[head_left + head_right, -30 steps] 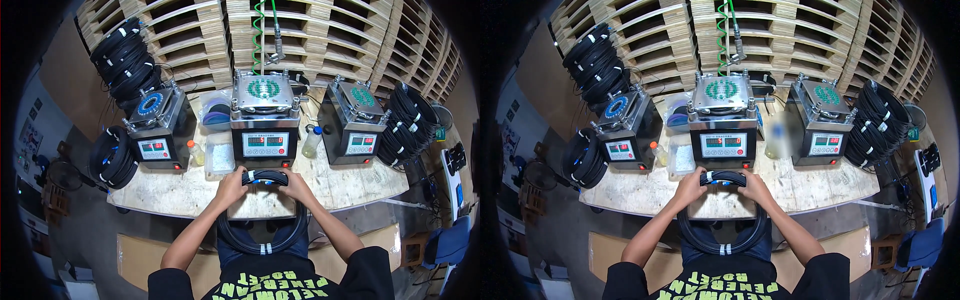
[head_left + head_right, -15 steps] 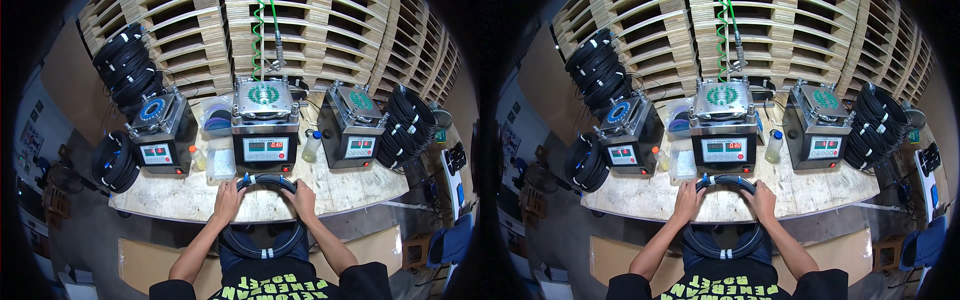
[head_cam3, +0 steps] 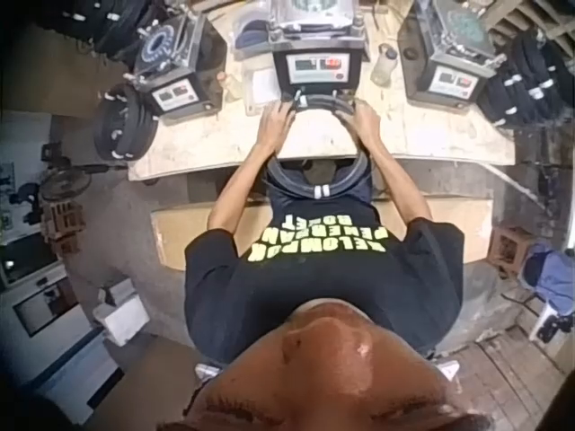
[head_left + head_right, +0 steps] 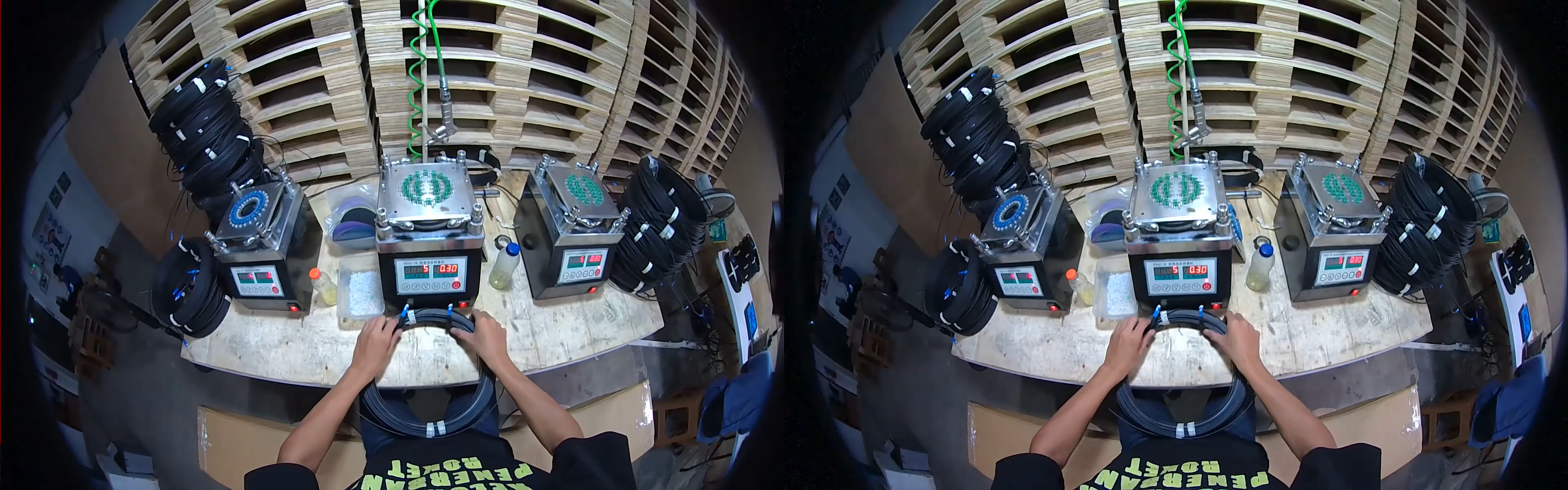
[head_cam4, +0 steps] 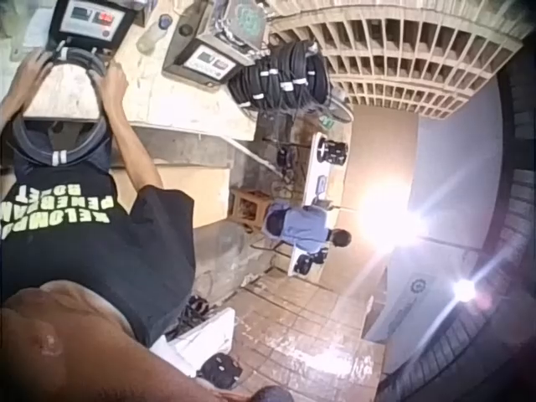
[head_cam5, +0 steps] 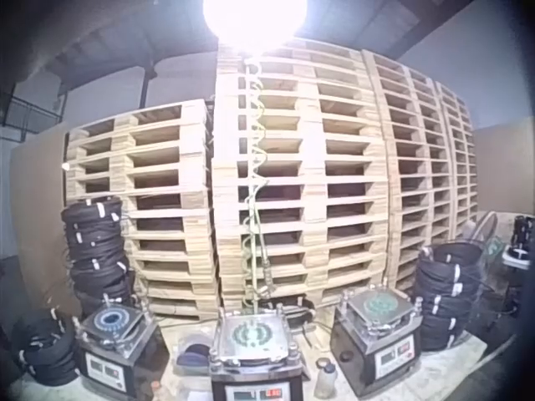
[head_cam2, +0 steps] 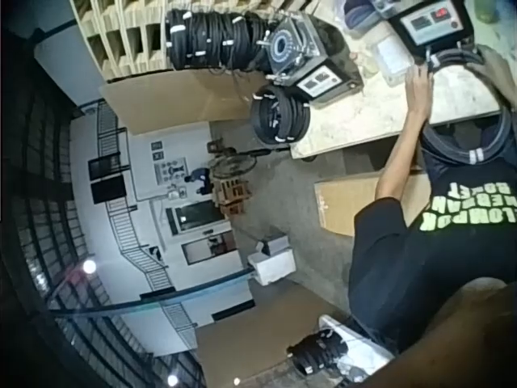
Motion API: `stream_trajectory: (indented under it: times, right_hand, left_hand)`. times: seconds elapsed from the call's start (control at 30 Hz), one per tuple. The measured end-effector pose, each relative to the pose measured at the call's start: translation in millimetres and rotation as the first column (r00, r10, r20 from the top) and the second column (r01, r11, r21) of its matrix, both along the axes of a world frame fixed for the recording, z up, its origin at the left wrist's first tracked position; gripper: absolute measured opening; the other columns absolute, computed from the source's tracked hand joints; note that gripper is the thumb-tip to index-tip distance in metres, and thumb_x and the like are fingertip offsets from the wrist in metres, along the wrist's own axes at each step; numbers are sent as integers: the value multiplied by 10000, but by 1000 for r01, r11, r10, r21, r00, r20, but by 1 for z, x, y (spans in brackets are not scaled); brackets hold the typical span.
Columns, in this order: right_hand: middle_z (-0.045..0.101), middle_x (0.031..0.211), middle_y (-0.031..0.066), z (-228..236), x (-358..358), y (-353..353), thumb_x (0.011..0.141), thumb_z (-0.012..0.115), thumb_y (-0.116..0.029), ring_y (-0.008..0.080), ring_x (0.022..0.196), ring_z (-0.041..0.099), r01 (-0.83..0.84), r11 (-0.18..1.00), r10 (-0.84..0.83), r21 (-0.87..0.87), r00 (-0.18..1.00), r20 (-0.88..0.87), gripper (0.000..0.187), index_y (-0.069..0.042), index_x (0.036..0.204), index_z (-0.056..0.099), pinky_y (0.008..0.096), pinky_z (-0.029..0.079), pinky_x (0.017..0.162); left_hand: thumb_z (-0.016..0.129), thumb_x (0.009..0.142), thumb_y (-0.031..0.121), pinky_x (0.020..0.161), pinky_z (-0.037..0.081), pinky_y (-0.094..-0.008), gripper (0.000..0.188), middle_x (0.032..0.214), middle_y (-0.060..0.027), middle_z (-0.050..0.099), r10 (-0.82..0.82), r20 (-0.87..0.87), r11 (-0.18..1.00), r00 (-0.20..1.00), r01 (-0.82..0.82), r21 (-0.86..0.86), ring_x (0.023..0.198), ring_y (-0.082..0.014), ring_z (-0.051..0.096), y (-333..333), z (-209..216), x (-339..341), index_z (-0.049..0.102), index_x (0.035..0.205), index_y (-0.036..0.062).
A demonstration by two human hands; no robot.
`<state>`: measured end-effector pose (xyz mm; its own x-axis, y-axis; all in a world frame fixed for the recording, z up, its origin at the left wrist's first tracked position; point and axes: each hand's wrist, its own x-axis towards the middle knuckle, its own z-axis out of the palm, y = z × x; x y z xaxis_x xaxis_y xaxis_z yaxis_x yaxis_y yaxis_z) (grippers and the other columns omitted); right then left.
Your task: Using industrial machinery to test or process a coil of electrical cable.
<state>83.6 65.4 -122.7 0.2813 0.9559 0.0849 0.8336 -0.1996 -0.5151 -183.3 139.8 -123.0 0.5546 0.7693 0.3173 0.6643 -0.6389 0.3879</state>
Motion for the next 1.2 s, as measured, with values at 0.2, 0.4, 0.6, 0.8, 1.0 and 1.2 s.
stream_trajectory:
  times: [0.2, 0.4, 0.6, 0.8, 1.0, 1.2]
  right_hand:
    - [717, 967, 234, 20, 32, 5, 796, 770, -270, 333, 872, 708, -299, 942, 245, -151, 923, -297, 527, -65, 1265, 644, 415, 538, 794]
    - [723, 803, 112, 125, 107, 78, 960, 621, -233, 146, 673, 690, -448, 891, 291, -73, 687, -666, 281, 32, 963, 714, 275, 536, 600]
    - [660, 704, 69, 184, 127, 205, 994, 594, -272, 136, 567, 656, -234, 971, 209, 50, 730, -651, 308, 22, 960, 677, 261, 501, 463]
    - [554, 512, 19, 159, 98, 253, 941, 689, -306, 84, 398, 478, -105, 987, 162, 124, 696, -699, 394, -35, 665, 611, 242, 317, 371]
    - [505, 515, -20, 168, 96, 258, 917, 717, -189, 61, 361, 405, -57, 980, 198, 192, 415, -888, 282, -62, 697, 595, 231, 259, 333]
    - [567, 588, 21, 212, 93, 265, 907, 671, -156, 73, 409, 506, 17, 970, 236, 242, 156, -959, 180, -44, 782, 605, 188, 368, 346]
  left_hand:
    - [672, 923, 260, 816, 521, -423, 303, 983, -178, 694, -99, 119, 917, 988, 137, -374, 914, -360, 665, 16, 60, -11, 684, 1066, -7]
    - [630, 961, 194, 716, 511, -325, 241, 872, -127, 694, 36, 441, 975, 897, 66, -214, 776, -195, 654, 107, 133, -2, 696, 1001, -35]
    - [624, 970, 277, 611, 497, -284, 337, 817, -65, 657, 44, 462, 935, 886, 127, -332, 682, -100, 599, 217, 178, 44, 658, 1163, 3]
    - [671, 955, 211, 775, 457, -267, 561, 913, -35, 636, 84, 390, 732, 917, 209, -649, 817, -92, 564, 220, 177, 64, 435, 1456, 125]
    - [710, 922, 174, 703, 441, -243, 587, 809, 10, 615, 133, 555, 730, 821, 297, -615, 757, -65, 540, 206, 183, 60, 446, 1438, 85]
    - [735, 882, 134, 753, 475, -257, 627, 789, -40, 627, -129, 611, 808, 781, 440, -392, 726, -104, 554, 202, 217, 55, 480, 1451, 73]
